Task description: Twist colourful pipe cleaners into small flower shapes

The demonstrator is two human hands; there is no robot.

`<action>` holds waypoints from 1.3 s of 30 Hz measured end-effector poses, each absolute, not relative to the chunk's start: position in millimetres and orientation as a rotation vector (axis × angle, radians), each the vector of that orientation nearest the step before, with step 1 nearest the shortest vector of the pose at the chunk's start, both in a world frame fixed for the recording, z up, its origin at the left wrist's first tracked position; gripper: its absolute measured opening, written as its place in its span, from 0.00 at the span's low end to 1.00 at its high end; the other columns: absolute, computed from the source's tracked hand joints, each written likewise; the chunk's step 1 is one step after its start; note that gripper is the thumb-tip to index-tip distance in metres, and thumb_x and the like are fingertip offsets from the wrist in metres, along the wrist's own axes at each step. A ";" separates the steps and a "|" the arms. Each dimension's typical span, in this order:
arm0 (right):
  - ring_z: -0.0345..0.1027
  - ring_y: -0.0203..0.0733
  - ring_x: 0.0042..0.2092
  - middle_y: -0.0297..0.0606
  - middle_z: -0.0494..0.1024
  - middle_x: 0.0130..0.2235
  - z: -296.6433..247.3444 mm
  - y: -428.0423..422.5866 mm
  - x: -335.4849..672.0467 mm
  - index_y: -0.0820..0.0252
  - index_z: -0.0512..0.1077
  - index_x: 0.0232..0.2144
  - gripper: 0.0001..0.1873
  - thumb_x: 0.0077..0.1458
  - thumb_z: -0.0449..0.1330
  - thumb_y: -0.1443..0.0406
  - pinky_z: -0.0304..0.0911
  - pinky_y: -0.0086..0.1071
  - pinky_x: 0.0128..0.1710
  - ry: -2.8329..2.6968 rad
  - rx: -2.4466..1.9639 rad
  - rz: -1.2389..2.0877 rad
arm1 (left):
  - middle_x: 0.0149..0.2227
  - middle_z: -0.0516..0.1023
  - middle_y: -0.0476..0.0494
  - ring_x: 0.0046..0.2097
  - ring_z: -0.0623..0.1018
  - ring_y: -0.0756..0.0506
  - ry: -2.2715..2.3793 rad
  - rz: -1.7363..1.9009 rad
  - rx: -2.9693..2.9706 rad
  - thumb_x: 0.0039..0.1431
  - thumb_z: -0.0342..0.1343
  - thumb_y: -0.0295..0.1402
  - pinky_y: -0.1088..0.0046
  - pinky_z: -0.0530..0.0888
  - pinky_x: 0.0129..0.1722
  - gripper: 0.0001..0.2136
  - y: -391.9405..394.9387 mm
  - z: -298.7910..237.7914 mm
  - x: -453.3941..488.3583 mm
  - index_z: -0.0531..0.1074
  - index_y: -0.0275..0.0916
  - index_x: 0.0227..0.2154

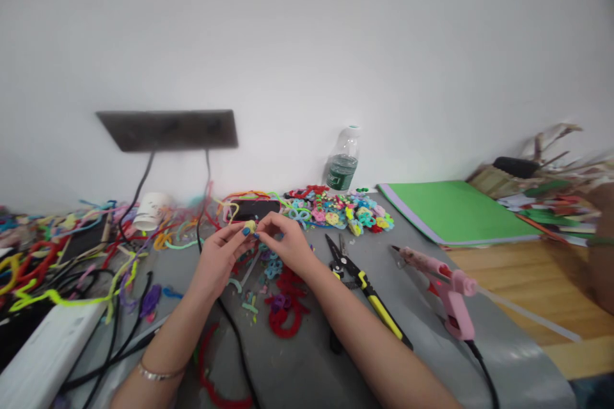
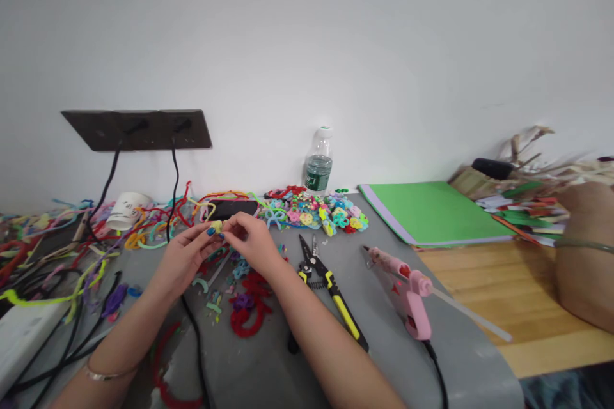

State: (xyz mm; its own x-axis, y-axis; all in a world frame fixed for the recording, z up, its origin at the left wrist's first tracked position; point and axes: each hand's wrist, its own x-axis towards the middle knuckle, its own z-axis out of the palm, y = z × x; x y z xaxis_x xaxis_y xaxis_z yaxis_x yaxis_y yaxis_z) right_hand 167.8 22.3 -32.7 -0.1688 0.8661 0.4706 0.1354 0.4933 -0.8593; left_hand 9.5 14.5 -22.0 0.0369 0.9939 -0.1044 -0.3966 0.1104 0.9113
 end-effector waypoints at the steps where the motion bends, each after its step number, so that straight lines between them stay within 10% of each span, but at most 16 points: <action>1: 0.65 0.35 0.29 0.34 0.73 0.29 -32.4 22.1 168.3 0.59 0.70 0.30 0.02 0.55 0.59 0.67 0.62 0.29 0.31 -1.649 -0.877 0.808 | 0.34 0.84 0.43 0.34 0.80 0.48 0.941 1.271 0.842 0.37 0.74 0.37 0.75 0.79 0.35 0.15 14.2 -22.1 9.2 0.82 0.37 0.30; 26: 0.65 0.42 0.47 0.41 0.68 0.43 -21.7 15.9 172.0 0.59 0.69 0.34 0.06 0.60 0.56 0.73 0.62 0.35 0.50 -2.039 -0.732 0.597 | 0.21 0.70 0.55 0.21 0.70 0.55 1.070 0.820 1.038 0.40 0.71 0.36 0.80 0.71 0.22 0.12 16.3 -13.0 -16.8 0.73 0.35 0.21; 39: 0.67 0.40 0.39 0.38 0.71 0.35 -22.4 18.6 169.2 0.58 0.67 0.30 0.06 0.55 0.55 0.73 0.63 0.34 0.42 -1.721 -0.731 0.622 | 0.36 0.83 0.45 0.38 0.80 0.48 0.951 1.144 0.948 0.37 0.74 0.38 0.75 0.78 0.41 0.17 14.4 -12.9 -1.4 0.81 0.38 0.33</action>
State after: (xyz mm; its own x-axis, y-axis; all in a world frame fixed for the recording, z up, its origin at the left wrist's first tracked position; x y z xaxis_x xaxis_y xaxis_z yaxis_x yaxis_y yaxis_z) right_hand 169.2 18.6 -22.4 -0.1981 0.7408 0.6418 0.1595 0.6704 -0.7246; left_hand -1.4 14.4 -12.9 0.1520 0.9818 -0.1139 -0.2912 0.1546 0.9441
